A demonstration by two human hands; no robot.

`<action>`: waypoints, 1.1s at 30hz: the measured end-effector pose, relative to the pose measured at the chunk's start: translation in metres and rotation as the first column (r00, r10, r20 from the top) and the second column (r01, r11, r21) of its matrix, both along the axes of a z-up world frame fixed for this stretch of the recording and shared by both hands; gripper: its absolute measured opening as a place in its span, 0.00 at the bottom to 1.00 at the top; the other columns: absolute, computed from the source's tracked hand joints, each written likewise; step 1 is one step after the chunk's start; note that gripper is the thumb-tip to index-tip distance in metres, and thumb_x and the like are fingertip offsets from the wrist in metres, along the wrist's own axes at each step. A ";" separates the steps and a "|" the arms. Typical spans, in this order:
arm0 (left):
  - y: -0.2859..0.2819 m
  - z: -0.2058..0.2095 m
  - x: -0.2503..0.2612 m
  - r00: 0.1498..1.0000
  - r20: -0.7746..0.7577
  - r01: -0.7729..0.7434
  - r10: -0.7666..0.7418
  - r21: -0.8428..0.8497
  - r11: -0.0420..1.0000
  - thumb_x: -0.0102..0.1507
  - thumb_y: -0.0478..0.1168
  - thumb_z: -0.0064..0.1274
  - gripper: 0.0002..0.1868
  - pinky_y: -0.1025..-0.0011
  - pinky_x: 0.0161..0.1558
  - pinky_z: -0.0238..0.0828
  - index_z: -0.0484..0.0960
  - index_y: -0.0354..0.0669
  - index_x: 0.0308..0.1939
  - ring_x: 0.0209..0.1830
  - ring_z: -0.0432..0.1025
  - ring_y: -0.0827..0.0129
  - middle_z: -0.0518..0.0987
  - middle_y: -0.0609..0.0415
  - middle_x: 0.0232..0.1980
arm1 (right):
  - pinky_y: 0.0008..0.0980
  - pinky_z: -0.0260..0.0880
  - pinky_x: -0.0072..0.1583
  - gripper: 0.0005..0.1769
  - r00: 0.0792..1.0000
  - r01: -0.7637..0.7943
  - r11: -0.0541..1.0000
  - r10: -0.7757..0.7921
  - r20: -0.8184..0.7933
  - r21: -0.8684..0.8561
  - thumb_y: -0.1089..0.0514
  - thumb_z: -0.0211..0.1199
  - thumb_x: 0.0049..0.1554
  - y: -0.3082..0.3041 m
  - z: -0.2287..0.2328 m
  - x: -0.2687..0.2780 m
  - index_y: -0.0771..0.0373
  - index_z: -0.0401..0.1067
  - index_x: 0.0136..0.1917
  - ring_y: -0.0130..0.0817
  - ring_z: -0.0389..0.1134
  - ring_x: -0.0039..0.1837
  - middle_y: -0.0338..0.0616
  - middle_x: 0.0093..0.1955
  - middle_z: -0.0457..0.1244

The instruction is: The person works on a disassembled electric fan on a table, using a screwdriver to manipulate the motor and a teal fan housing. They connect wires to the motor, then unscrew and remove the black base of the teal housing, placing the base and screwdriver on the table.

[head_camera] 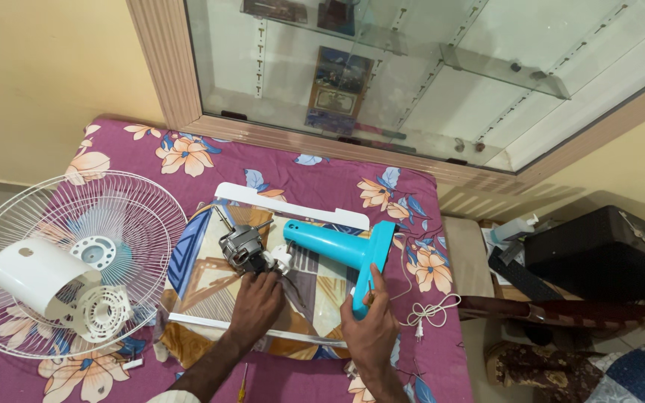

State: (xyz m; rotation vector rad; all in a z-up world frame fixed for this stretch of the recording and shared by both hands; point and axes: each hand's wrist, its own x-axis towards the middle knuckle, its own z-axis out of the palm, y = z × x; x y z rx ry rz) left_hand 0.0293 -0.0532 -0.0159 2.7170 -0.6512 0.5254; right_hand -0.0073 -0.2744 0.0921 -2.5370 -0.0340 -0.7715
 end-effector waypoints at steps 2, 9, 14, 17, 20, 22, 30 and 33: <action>0.003 0.003 -0.005 0.999 0.031 -0.021 0.022 -0.044 0.999 0.59 0.38 0.56 0.08 0.54 0.54 0.63 0.80 0.38 0.40 0.48 0.69 0.58 0.74 0.49 0.45 | 0.36 0.79 0.43 0.43 0.999 -0.021 1.000 0.021 0.030 -0.015 0.61 0.72 0.48 -0.001 -0.001 -0.001 0.67 0.59 0.73 0.40 0.74 0.43 0.54 0.45 0.68; 0.000 0.012 -0.017 0.980 -0.147 -0.191 0.137 -0.477 0.858 0.55 0.43 0.63 0.10 0.55 0.48 0.60 0.88 0.41 0.35 0.46 0.68 0.62 0.77 0.55 0.38 | 0.35 0.78 0.42 0.42 0.998 -0.038 0.999 0.039 0.046 -0.010 0.61 0.72 0.47 -0.003 -0.002 -0.002 0.68 0.59 0.72 0.38 0.73 0.43 0.57 0.50 0.68; -0.003 0.006 -0.006 0.862 -0.507 -0.406 0.023 -0.662 0.630 0.60 0.42 0.63 0.11 0.68 0.42 0.67 0.91 0.39 0.38 0.39 0.66 0.68 0.77 0.57 0.35 | 0.35 0.78 0.41 0.42 1.000 -0.001 1.000 0.001 -0.020 0.008 0.62 0.72 0.48 -0.002 -0.001 -0.002 0.68 0.59 0.73 0.36 0.72 0.40 0.47 0.38 0.64; 0.003 0.002 -0.001 0.827 -0.559 -0.450 -0.060 -0.723 0.524 0.62 0.41 0.60 0.11 0.71 0.34 0.63 0.90 0.38 0.42 0.32 0.64 0.70 0.75 0.57 0.34 | 0.35 0.77 0.40 0.41 1.000 -0.016 1.000 0.016 0.000 0.004 0.62 0.71 0.49 -0.001 0.000 -0.002 0.68 0.59 0.73 0.35 0.72 0.39 0.46 0.40 0.64; 0.009 0.001 0.006 0.825 -0.547 -0.442 -0.145 -0.782 0.439 0.65 0.42 0.57 0.12 0.76 0.30 0.65 0.88 0.37 0.44 0.28 0.65 0.76 0.74 0.58 0.34 | 0.36 0.76 0.40 0.42 1.000 -0.016 1.000 0.016 0.016 -0.009 0.62 0.71 0.48 0.000 0.001 -0.001 0.68 0.59 0.73 0.35 0.72 0.40 0.46 0.39 0.64; 0.013 0.001 0.008 0.811 -0.551 -0.451 -0.197 -0.803 0.389 0.66 0.44 0.56 0.13 0.78 0.30 0.68 0.87 0.37 0.46 0.27 0.67 0.79 0.76 0.59 0.33 | 0.36 0.77 0.41 0.42 1.000 -0.014 1.000 0.014 0.023 -0.016 0.62 0.71 0.48 0.001 0.000 -0.001 0.67 0.59 0.73 0.36 0.72 0.40 0.46 0.38 0.63; 0.021 0.014 0.006 0.741 -0.550 -0.498 -0.385 -0.835 0.234 0.67 0.46 0.54 0.16 0.77 0.31 0.71 0.86 0.37 0.48 0.28 0.71 0.78 0.80 0.59 0.32 | 0.36 0.75 0.46 0.42 0.995 -0.079 0.997 0.080 0.062 -0.020 0.62 0.72 0.49 0.009 -0.004 -0.007 0.68 0.57 0.73 0.36 0.70 0.43 0.52 0.49 0.67; 0.023 0.018 0.005 0.753 -0.532 -0.473 -0.389 -0.847 0.243 0.67 0.46 0.53 0.16 0.78 0.31 0.73 0.85 0.36 0.48 0.28 0.72 0.78 0.81 0.59 0.33 | 0.34 0.75 0.43 0.44 0.987 -0.117 0.993 0.117 0.108 -0.011 0.63 0.73 0.48 0.017 -0.010 -0.013 0.73 0.56 0.72 0.36 0.69 0.40 0.66 0.68 0.62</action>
